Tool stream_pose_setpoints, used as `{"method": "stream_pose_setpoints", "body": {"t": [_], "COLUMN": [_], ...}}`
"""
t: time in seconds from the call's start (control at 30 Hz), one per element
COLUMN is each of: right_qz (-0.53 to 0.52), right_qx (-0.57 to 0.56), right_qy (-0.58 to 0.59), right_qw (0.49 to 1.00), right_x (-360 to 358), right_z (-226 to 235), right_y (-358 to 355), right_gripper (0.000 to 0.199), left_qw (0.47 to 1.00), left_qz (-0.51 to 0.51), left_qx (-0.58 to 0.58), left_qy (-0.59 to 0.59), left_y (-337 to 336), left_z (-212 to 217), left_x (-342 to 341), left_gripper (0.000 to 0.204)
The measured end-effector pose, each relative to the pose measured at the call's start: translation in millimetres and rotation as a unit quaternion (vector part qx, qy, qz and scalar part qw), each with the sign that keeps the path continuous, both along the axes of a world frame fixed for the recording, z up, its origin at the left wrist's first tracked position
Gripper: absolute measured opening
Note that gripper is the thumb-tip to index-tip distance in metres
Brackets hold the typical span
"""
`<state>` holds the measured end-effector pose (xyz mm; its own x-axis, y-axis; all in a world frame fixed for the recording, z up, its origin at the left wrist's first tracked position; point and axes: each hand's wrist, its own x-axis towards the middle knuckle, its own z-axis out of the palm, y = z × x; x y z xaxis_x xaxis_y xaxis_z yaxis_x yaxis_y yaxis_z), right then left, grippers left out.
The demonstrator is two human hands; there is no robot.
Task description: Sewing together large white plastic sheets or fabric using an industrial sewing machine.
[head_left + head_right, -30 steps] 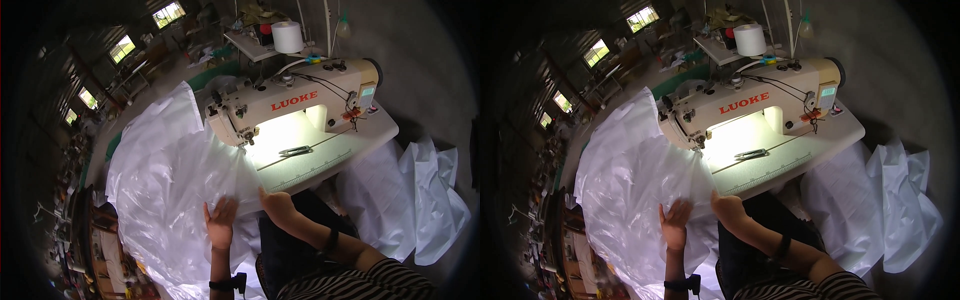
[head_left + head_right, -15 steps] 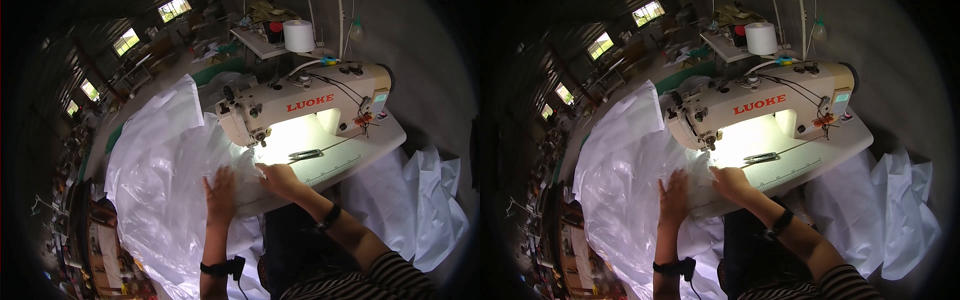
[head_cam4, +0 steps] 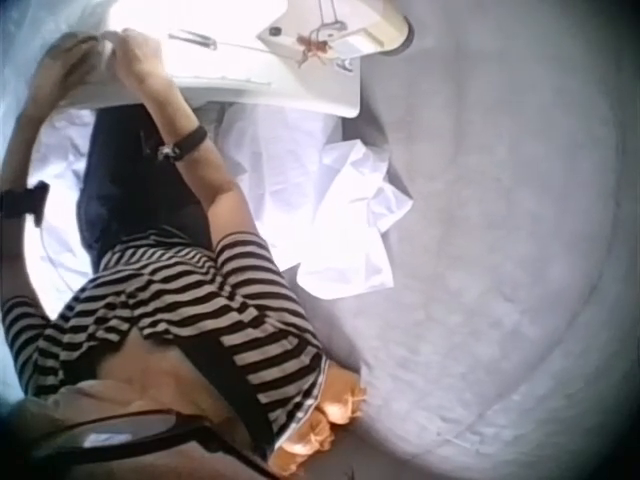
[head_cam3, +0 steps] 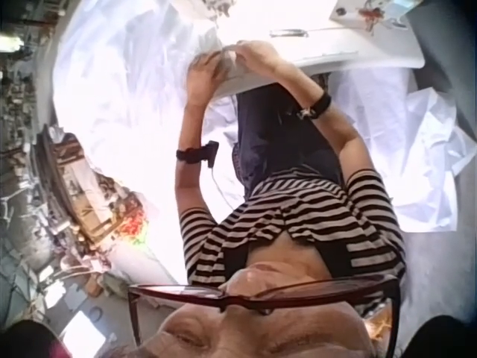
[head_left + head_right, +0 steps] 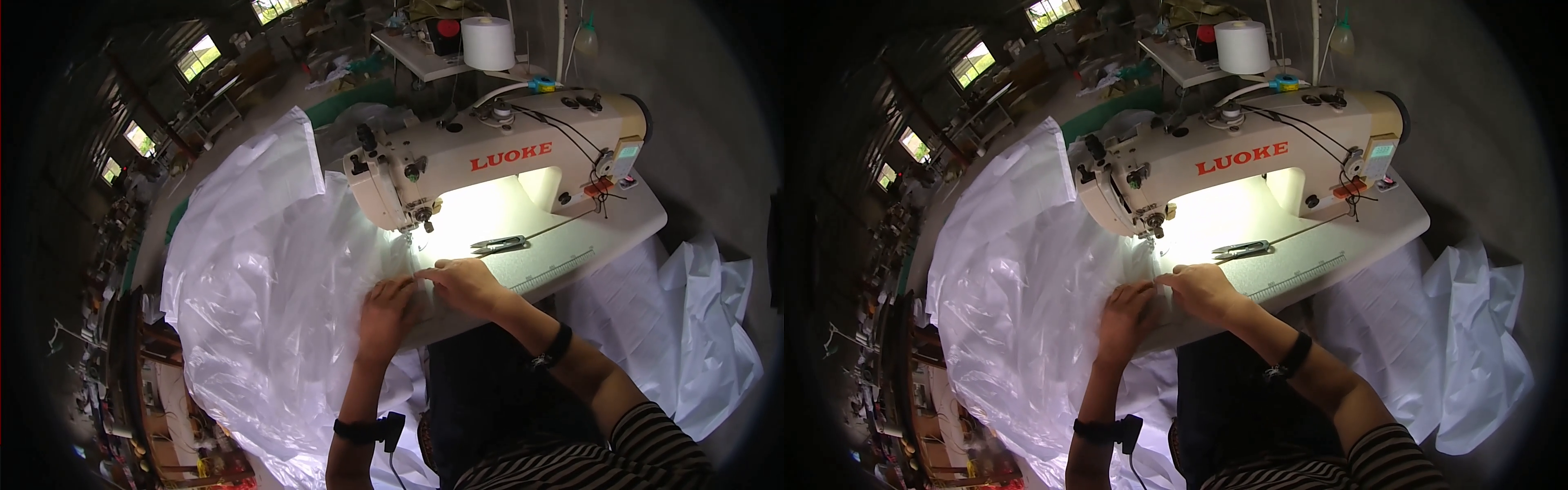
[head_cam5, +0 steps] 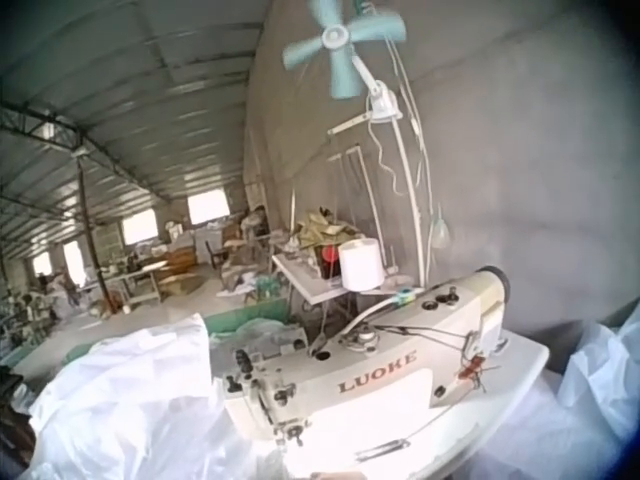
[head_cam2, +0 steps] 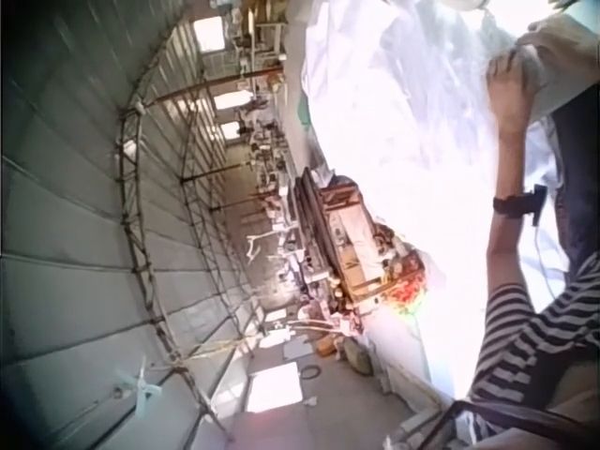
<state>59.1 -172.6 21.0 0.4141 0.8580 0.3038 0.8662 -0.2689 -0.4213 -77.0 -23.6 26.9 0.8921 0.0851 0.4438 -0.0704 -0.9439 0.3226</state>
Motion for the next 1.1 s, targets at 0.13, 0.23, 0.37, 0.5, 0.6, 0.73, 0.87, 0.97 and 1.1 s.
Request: {"method": "stream_pose_setpoints", "body": {"t": [0.13,0.23,0.37,0.5,0.6,0.73,0.87,0.97,1.1], "right_qz": [0.006,0.027,0.038,0.016,-0.007,0.006,-0.005,-0.019,-0.030], "right_qx": [0.040,0.050,0.033,0.070,0.092,0.091,0.116,0.077,0.088], "right_qy": [-0.012,-0.023,-0.043,-0.008,0.055,0.051,0.037,0.054,0.070], "right_qw": [0.999,0.998,0.998,0.997,0.994,0.995,0.993,0.995,0.993], "right_x": [3.0,3.2,10.7,12.2,15.7,15.4,13.6,12.4,13.9], "right_z": [-8.4,-9.5,-9.8,-19.3,-21.5,-18.4,-23.5,-18.6,-20.6], "right_y": [-0.8,2.2,9.4,20.1,20.0,17.3,18.0,21.3,22.3], "right_gripper": [0.029,0.026,0.020,0.013,0.013,0.015,0.016,0.017,0.017], "left_qw": [1.000,0.999,0.996,0.998,0.998,0.998,0.983,0.972,0.980], "left_qz": [0.002,0.010,0.017,-0.028,-0.005,0.014,0.054,0.096,0.100], "left_qx": [-0.018,-0.009,-0.083,-0.056,-0.039,-0.057,-0.174,-0.206,-0.092], "left_qy": [-0.008,-0.044,-0.024,-0.023,-0.039,-0.018,0.011,-0.063,-0.146], "left_y": [4.3,3.8,5.4,9.0,10.4,25.2,20.2,19.5,10.3], "left_z": [-11.4,-12.4,-5.7,3.9,3.2,-12.8,-5.6,-11.1,-12.1], "left_x": [3.0,1.8,6.0,9.7,17.1,28.7,34.5,30.5,22.1], "left_gripper": [0.030,0.031,0.037,0.036,0.030,0.020,0.009,0.011,0.019]}}
